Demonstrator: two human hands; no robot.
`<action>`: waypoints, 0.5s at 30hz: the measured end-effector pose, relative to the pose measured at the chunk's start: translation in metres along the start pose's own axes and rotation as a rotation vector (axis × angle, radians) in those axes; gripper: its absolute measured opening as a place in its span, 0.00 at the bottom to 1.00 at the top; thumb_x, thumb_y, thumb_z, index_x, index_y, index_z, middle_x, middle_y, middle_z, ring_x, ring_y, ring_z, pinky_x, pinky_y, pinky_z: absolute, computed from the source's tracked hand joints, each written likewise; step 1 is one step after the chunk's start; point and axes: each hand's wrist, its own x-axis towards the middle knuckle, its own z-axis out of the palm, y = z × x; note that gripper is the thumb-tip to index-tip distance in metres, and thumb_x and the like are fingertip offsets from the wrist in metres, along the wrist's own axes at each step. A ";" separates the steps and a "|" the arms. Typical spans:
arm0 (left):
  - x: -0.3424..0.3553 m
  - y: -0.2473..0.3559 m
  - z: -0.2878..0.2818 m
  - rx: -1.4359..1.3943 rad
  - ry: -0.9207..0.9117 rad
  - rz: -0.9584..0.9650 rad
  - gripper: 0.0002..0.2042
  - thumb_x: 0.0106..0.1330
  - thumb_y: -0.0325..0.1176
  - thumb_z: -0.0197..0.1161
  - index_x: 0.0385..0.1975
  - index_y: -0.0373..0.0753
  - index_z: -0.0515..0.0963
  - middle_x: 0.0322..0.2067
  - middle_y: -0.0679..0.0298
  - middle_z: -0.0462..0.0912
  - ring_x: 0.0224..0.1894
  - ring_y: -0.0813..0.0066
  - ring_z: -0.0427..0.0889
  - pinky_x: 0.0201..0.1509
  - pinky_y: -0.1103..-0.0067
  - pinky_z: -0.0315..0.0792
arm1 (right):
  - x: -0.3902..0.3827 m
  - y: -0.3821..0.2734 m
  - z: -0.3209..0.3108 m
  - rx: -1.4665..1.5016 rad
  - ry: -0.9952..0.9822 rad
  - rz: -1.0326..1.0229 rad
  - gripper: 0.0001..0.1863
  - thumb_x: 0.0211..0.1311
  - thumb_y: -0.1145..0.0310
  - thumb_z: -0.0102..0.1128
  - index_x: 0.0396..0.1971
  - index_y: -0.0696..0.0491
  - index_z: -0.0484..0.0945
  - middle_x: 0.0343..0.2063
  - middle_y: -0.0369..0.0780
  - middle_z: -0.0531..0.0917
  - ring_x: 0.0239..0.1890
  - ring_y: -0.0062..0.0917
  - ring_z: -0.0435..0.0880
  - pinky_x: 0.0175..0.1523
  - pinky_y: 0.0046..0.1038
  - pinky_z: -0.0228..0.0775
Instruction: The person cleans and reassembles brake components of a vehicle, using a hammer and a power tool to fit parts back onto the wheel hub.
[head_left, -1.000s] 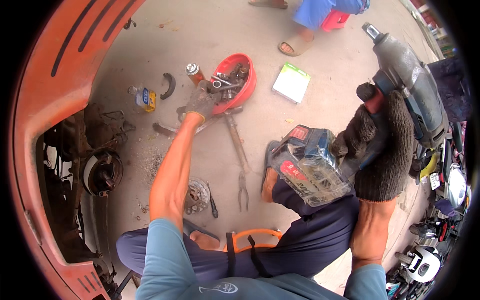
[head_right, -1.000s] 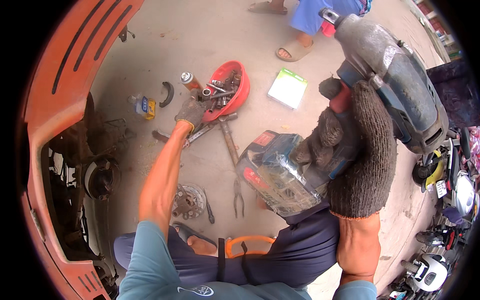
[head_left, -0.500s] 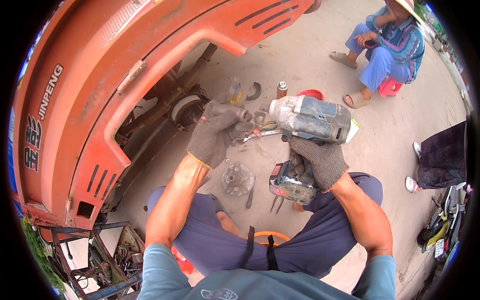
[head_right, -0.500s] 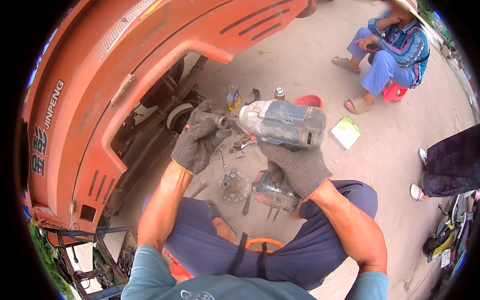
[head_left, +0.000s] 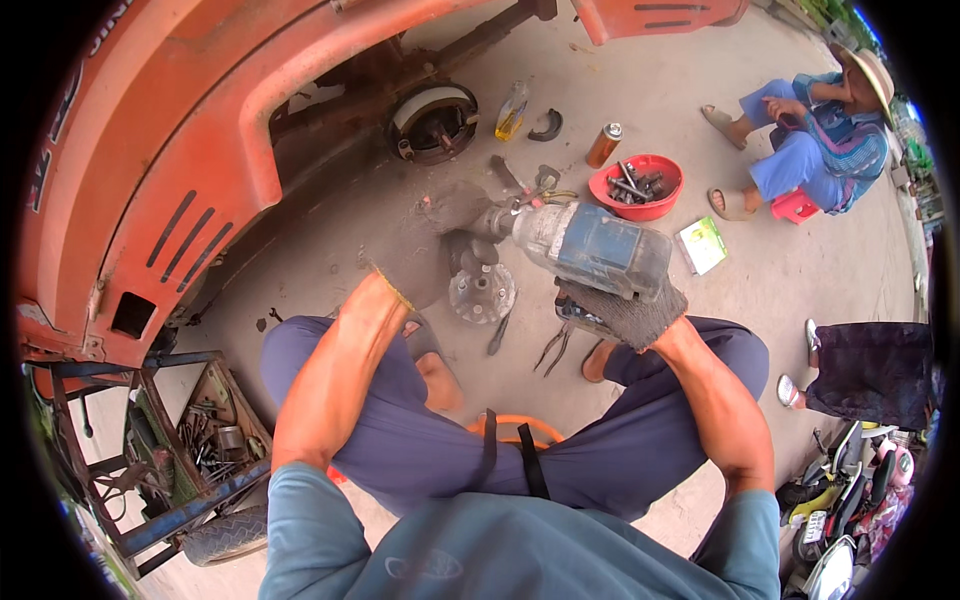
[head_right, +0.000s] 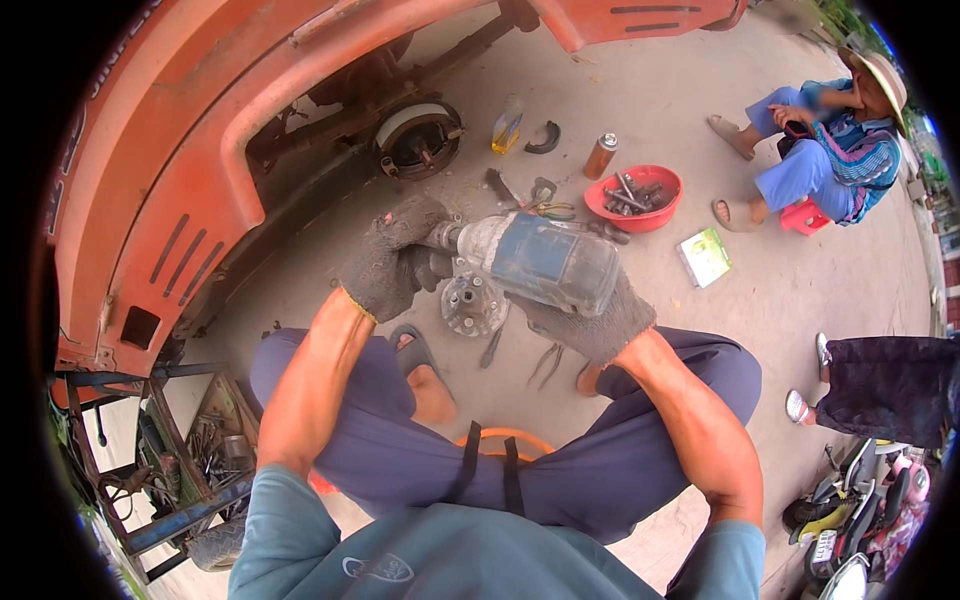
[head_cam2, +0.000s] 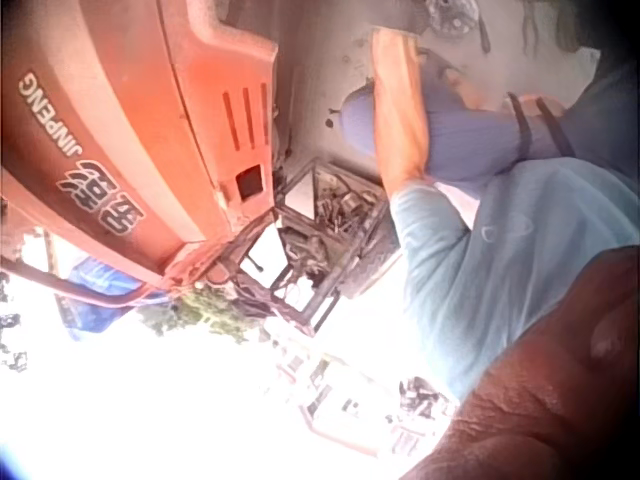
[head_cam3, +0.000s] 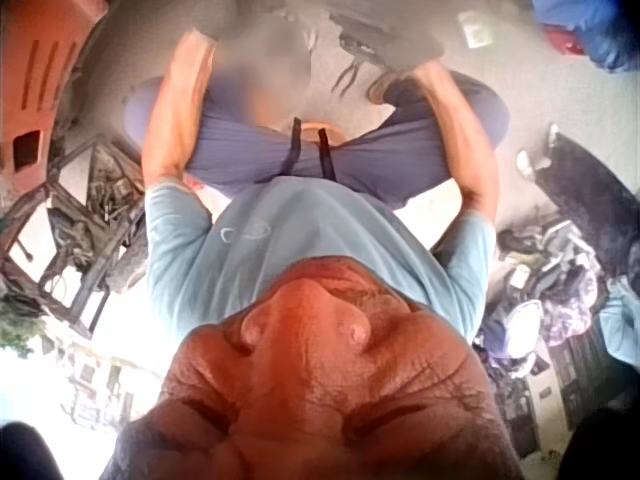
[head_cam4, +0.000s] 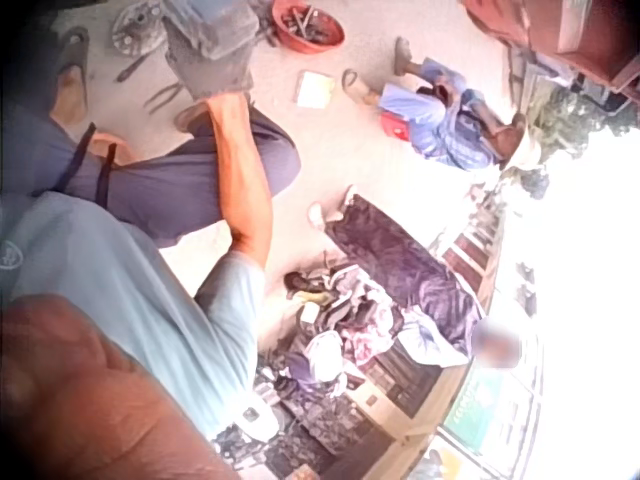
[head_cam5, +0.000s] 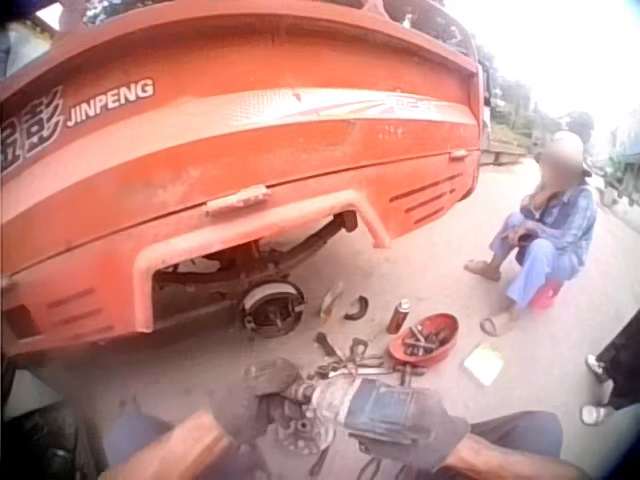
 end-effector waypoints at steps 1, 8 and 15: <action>-0.002 0.003 -0.001 -0.013 0.009 -0.005 0.14 0.67 0.46 0.64 0.42 0.42 0.79 0.30 0.64 0.83 0.23 0.77 0.81 0.24 0.83 0.75 | -0.001 0.003 0.004 -0.087 -0.006 -0.047 0.20 0.56 0.69 0.68 0.50 0.49 0.83 0.45 0.41 0.85 0.46 0.38 0.84 0.53 0.34 0.77; 0.000 -0.007 -0.012 0.179 0.175 -0.435 0.13 0.69 0.48 0.63 0.35 0.45 0.82 0.18 0.73 0.76 0.13 0.88 0.66 0.11 0.84 0.50 | -0.010 0.002 0.003 0.006 -0.215 0.200 0.26 0.48 0.71 0.71 0.52 0.51 0.81 0.43 0.44 0.85 0.46 0.40 0.84 0.51 0.36 0.77; 0.011 -0.057 -0.044 0.412 -0.046 -0.616 0.15 0.67 0.50 0.61 0.35 0.44 0.83 0.21 0.69 0.79 0.14 0.82 0.64 0.17 0.80 0.57 | 0.018 -0.005 0.018 -0.369 -0.423 0.090 0.38 0.25 0.42 0.75 0.41 0.48 0.82 0.30 0.42 0.81 0.37 0.43 0.81 0.44 0.43 0.70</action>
